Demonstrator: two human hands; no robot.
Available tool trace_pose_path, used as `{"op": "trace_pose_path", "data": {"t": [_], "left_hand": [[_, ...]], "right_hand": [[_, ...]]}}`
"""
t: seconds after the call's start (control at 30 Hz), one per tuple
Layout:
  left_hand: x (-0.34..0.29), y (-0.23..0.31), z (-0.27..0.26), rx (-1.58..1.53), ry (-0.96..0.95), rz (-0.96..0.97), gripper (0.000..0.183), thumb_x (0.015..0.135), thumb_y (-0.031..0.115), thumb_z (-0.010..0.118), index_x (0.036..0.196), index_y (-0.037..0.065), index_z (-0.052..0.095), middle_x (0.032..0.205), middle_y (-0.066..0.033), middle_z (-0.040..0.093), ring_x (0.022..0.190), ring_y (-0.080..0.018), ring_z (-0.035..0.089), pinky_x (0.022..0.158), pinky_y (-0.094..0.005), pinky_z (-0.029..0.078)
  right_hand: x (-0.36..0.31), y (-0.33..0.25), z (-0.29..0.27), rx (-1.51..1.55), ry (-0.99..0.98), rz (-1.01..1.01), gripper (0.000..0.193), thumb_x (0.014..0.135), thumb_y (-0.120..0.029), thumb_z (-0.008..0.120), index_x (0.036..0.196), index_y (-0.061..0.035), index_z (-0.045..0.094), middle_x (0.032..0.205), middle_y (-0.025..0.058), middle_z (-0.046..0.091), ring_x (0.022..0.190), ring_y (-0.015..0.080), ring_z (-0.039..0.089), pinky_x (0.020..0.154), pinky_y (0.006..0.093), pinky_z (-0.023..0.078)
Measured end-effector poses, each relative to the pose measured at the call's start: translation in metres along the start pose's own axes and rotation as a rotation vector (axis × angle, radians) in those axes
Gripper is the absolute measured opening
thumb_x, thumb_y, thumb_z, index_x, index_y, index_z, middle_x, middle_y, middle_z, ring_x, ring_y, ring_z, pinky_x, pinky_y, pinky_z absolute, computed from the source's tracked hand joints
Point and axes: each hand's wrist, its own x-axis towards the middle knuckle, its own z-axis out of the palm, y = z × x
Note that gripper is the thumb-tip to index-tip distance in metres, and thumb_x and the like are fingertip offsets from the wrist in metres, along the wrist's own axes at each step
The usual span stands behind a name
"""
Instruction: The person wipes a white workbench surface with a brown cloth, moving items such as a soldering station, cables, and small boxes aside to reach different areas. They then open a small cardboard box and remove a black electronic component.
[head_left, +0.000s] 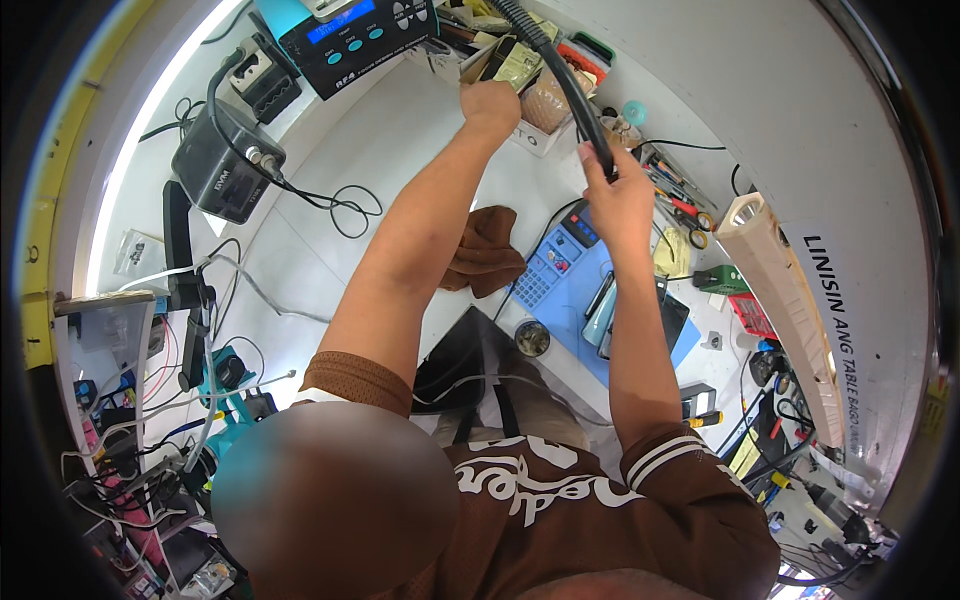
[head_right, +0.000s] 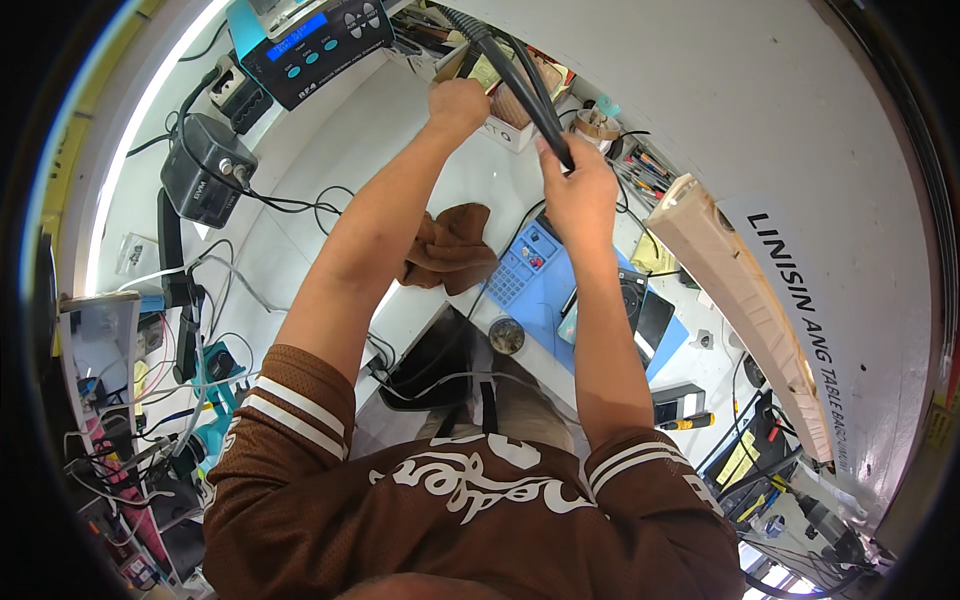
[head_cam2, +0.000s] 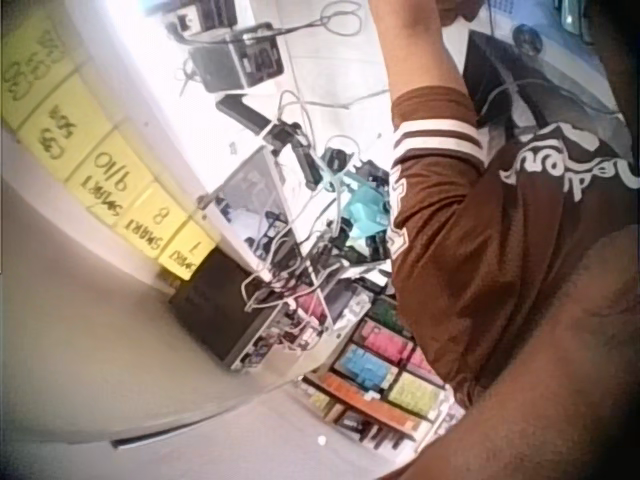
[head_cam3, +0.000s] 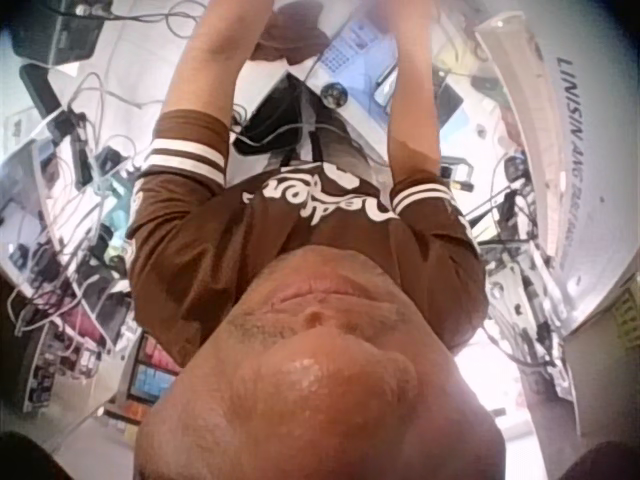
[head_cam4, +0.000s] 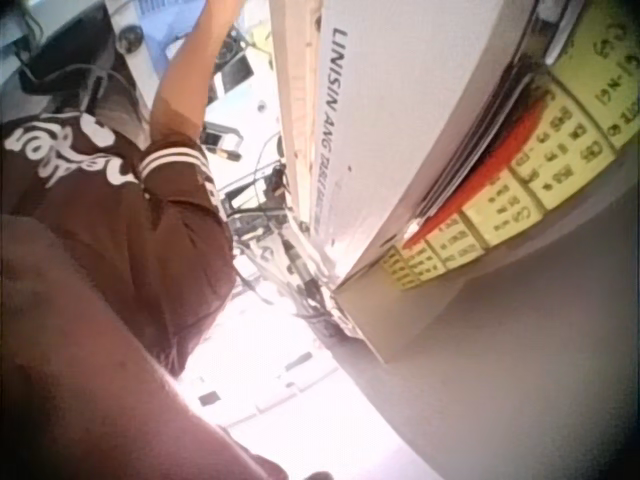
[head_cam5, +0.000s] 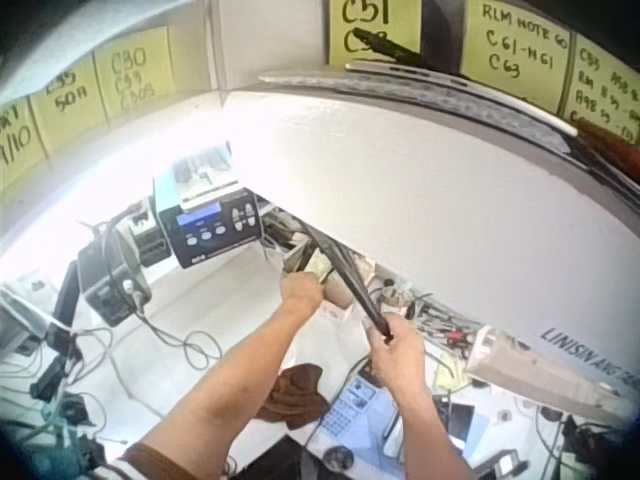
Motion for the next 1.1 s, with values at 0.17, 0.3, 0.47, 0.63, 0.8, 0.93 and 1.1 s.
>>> {"op": "trace_pose_path", "data": {"t": [0.17, 0.3, 0.47, 0.63, 0.8, 0.93, 1.1], "left_hand": [[0.005, 0.002, 0.007, 0.146, 0.254, 0.166, 0.032, 0.093, 0.029, 0.065, 0.107, 0.005, 0.08, 0.11, -0.0168, 0.078, 0.107, -0.0341, 0.073, 0.1, -0.0497, 0.05], [0.033, 0.009, 0.0, -0.168, -0.106, 0.087, 0.032, 0.092, 0.022, 0.062, 0.113, 0.004, 0.079, 0.119, -0.0196, 0.076, 0.113, -0.0354, 0.072, 0.099, -0.0454, 0.054], [0.042, 0.005, -0.012, -0.138, -0.367, 0.091, 0.034, 0.092, 0.016, 0.063, 0.121, 0.005, 0.077, 0.129, -0.0196, 0.073, 0.122, -0.0347, 0.07, 0.101, -0.042, 0.055], [0.039, -0.002, -0.008, -0.134, -0.323, 0.084, 0.035, 0.091, 0.015, 0.063, 0.121, 0.005, 0.077, 0.129, -0.018, 0.073, 0.119, -0.0335, 0.071, 0.099, -0.0421, 0.056], [0.024, -0.004, -0.003, -0.16, -0.195, 0.127, 0.032, 0.088, 0.015, 0.063, 0.115, 0.005, 0.078, 0.121, -0.0192, 0.075, 0.113, -0.0334, 0.073, 0.094, -0.0422, 0.058], [0.008, -0.011, 0.002, -0.188, -0.15, 0.163, 0.031, 0.092, 0.017, 0.057, 0.111, 0.002, 0.076, 0.107, -0.0211, 0.077, 0.093, -0.0334, 0.077, 0.08, -0.0438, 0.062], [-0.016, -0.03, 0.01, -0.207, -0.081, 0.143, 0.029, 0.085, 0.016, 0.062, 0.105, 0.001, 0.079, 0.102, -0.0225, 0.077, 0.097, -0.037, 0.076, 0.086, -0.0455, 0.06]], "right_hand": [[0.006, -0.016, -0.019, -0.016, -0.101, 0.127, 0.036, 0.096, -0.035, 0.074, 0.113, -0.0027, 0.074, 0.087, 0.0166, 0.07, 0.07, 0.0248, 0.062, 0.068, 0.0384, 0.05], [0.006, -0.006, -0.02, -0.065, -0.047, -0.001, 0.029, 0.098, -0.032, 0.075, 0.113, -0.0066, 0.077, 0.071, 0.0011, 0.062, 0.059, 0.0094, 0.06, 0.058, 0.0276, 0.046], [0.007, -0.023, -0.028, -0.002, -0.102, 0.114, 0.031, 0.098, -0.033, 0.075, 0.111, -0.0053, 0.076, 0.072, 0.001, 0.061, 0.059, 0.0099, 0.06, 0.058, 0.0279, 0.047], [0.01, -0.026, -0.027, 0.017, -0.122, 0.139, 0.033, 0.098, -0.034, 0.074, 0.113, -0.0038, 0.075, 0.077, 0.0023, 0.063, 0.06, 0.0111, 0.061, 0.058, 0.0282, 0.047], [0.012, -0.026, -0.029, 0.005, -0.134, 0.134, 0.035, 0.099, -0.034, 0.074, 0.117, -0.0042, 0.076, 0.081, 0.0033, 0.066, 0.061, 0.0119, 0.062, 0.058, 0.0283, 0.047], [0.012, -0.028, -0.034, -0.007, -0.137, 0.139, 0.035, 0.099, -0.033, 0.073, 0.117, -0.0036, 0.076, 0.082, 0.0037, 0.068, 0.06, 0.0109, 0.061, 0.057, 0.0276, 0.046], [0.01, -0.026, -0.04, 0.019, -0.114, 0.107, 0.033, 0.1, -0.032, 0.072, 0.114, -0.0023, 0.075, 0.079, 0.002, 0.068, 0.058, 0.0084, 0.058, 0.056, 0.0262, 0.045]]}}
